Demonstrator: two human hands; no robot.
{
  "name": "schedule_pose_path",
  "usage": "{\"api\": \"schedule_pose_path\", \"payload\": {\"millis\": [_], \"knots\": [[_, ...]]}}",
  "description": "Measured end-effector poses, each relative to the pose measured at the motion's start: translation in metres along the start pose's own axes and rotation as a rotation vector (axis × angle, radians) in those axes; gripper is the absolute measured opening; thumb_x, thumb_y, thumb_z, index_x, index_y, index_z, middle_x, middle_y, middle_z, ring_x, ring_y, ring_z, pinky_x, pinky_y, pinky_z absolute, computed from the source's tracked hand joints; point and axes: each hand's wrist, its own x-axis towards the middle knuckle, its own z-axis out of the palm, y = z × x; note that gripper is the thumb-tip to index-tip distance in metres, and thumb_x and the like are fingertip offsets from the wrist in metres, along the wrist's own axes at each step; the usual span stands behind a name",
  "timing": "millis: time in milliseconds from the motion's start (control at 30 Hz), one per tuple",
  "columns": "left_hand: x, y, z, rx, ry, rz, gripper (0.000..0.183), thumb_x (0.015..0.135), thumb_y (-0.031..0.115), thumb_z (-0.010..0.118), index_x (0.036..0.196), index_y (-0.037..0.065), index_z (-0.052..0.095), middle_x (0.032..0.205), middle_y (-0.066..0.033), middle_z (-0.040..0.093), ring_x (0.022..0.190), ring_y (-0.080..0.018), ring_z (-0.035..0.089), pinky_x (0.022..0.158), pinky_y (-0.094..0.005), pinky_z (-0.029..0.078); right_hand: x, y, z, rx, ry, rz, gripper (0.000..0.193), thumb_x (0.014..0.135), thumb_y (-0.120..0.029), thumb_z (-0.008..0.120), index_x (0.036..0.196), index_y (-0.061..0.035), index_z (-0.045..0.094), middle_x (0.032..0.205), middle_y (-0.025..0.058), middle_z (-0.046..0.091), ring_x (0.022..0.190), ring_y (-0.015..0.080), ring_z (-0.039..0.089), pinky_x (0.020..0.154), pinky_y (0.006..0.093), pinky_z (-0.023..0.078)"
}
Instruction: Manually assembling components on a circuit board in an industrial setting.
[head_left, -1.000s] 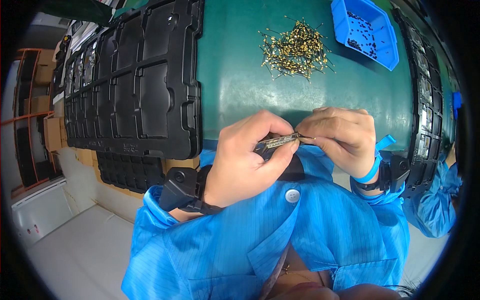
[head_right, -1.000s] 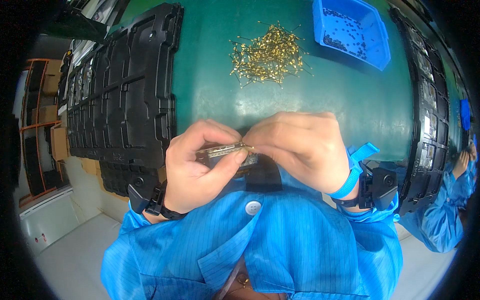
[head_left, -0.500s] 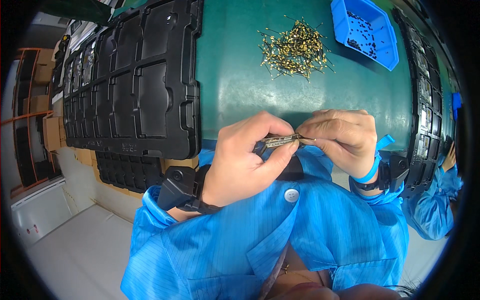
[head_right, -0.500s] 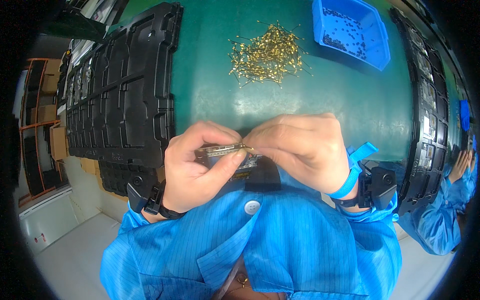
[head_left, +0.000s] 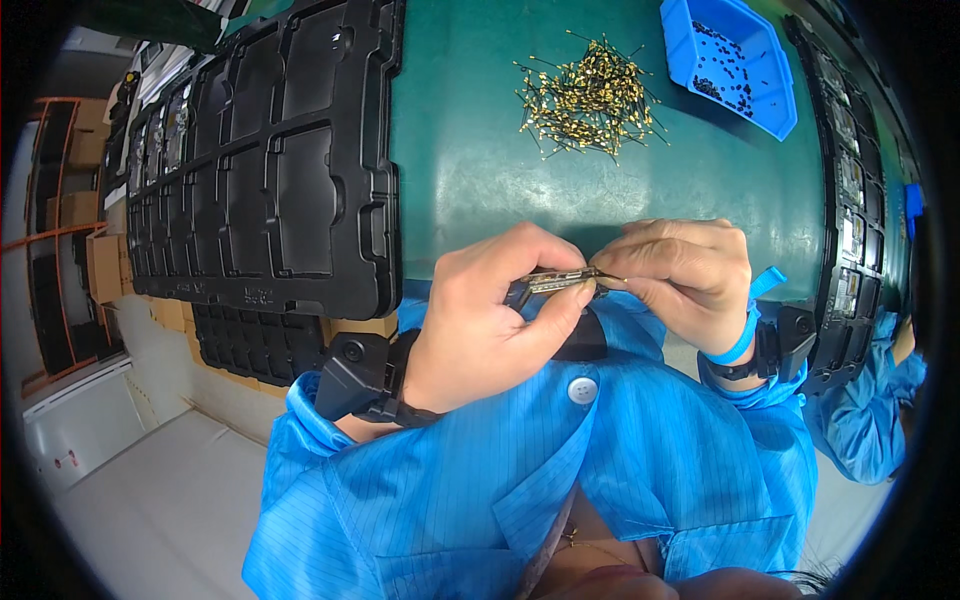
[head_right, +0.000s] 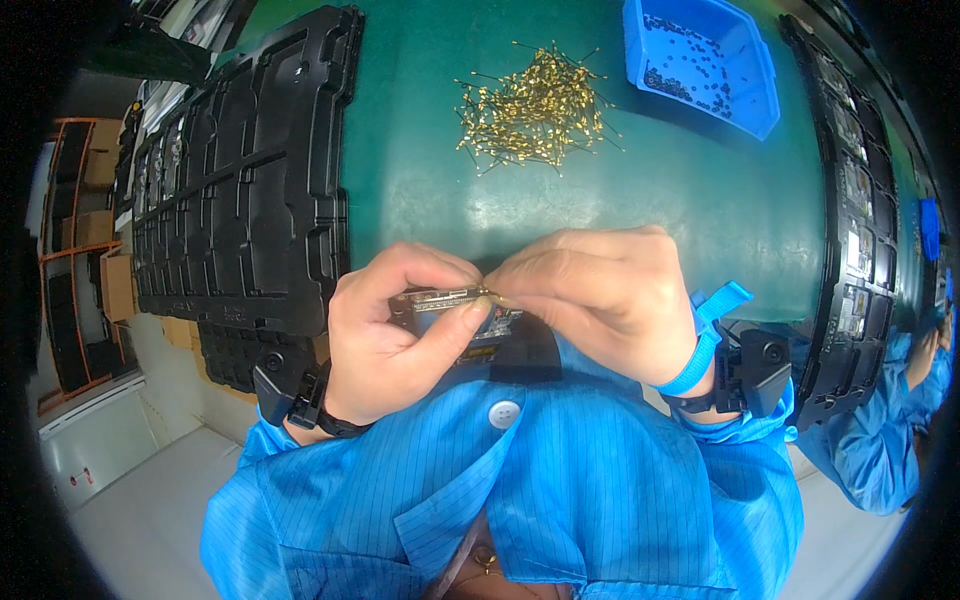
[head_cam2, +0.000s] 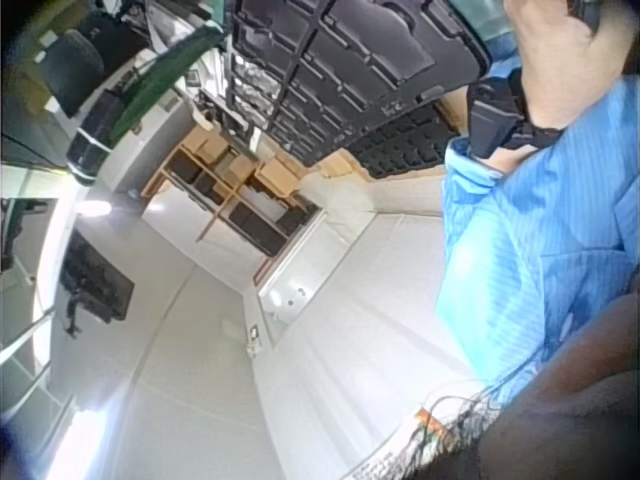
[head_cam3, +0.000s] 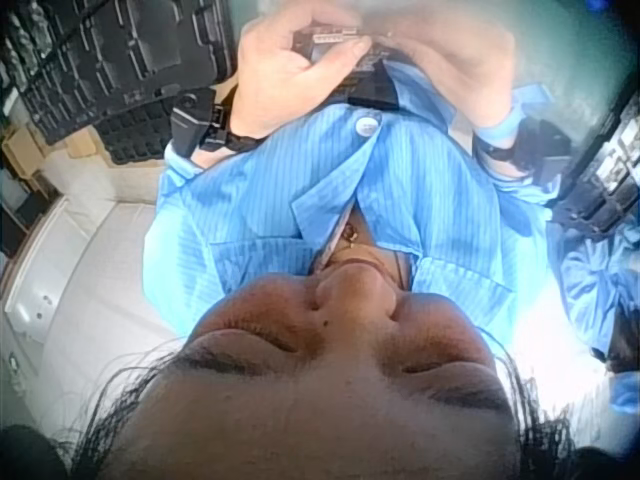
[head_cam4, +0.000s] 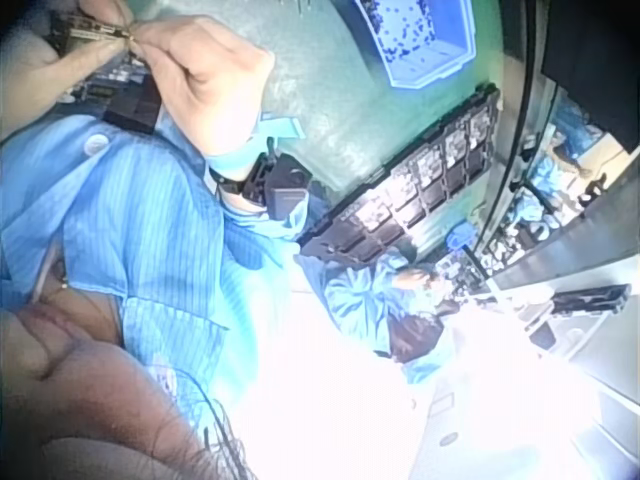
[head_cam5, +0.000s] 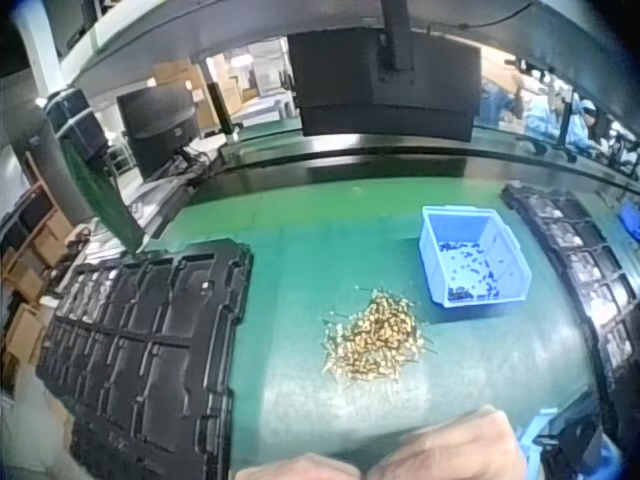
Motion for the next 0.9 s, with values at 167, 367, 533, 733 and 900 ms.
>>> {"api": "schedule_pose_path", "payload": {"millis": [167,367,533,733,900], "knots": [[0.0008,-0.0001,0.0013,-0.009,0.010,-0.005,0.013,0.071,-0.001,0.064,0.081,0.000,0.055,0.078,-0.0098,0.062,0.070,-0.0127,0.059,0.063,-0.0239,0.046,0.0003,0.0014,-0.0007,0.009,0.000,-0.007,0.014,0.066,0.005,0.062,0.079,0.0002,0.063,0.077,0.0111,0.063,0.072,0.0237,0.063,0.061,0.0291,0.052],[0.0014,-0.0013,0.0000,-0.026,0.006,-0.008,0.014,0.072,-0.001,0.064,0.082,0.000,0.055,0.080,-0.0098,0.062,0.072,-0.0130,0.059,0.065,-0.0244,0.046,-0.0001,0.0001,0.0003,0.022,0.003,0.032,0.014,0.067,0.006,0.062,0.079,0.0005,0.064,0.077,0.0113,0.063,0.072,0.0232,0.063,0.062,0.0286,0.051],[0.0009,0.0014,-0.0005,-0.061,0.005,-0.078,0.014,0.072,-0.002,0.063,0.083,0.001,0.055,0.081,-0.0089,0.061,0.073,-0.0122,0.058,0.066,-0.0240,0.045,0.0006,-0.0025,0.0015,0.104,0.023,0.146,0.011,0.069,0.005,0.062,0.079,0.0012,0.064,0.078,0.0110,0.064,0.072,0.0213,0.063,0.063,0.0274,0.051],[0.0010,-0.0002,-0.0006,-0.097,-0.006,-0.067,0.013,0.073,-0.002,0.063,0.083,0.001,0.055,0.081,-0.0089,0.061,0.073,-0.0120,0.057,0.066,-0.0240,0.045,-0.0003,-0.0013,0.0019,0.104,0.019,0.152,0.012,0.069,0.005,0.062,0.079,0.0010,0.064,0.078,0.0113,0.064,0.072,0.0215,0.063,0.062,0.0277,0.051],[0.0023,-0.0021,-0.0015,-0.072,-0.014,-0.043,0.013,0.073,-0.003,0.062,0.082,0.001,0.055,0.081,-0.0090,0.061,0.073,-0.0120,0.057,0.066,-0.0239,0.045,0.0007,-0.0007,0.0019,0.120,0.025,0.157,0.011,0.069,0.005,0.063,0.079,0.0008,0.064,0.078,0.0114,0.064,0.072,0.0214,0.063,0.062,0.0274,0.051]]}}
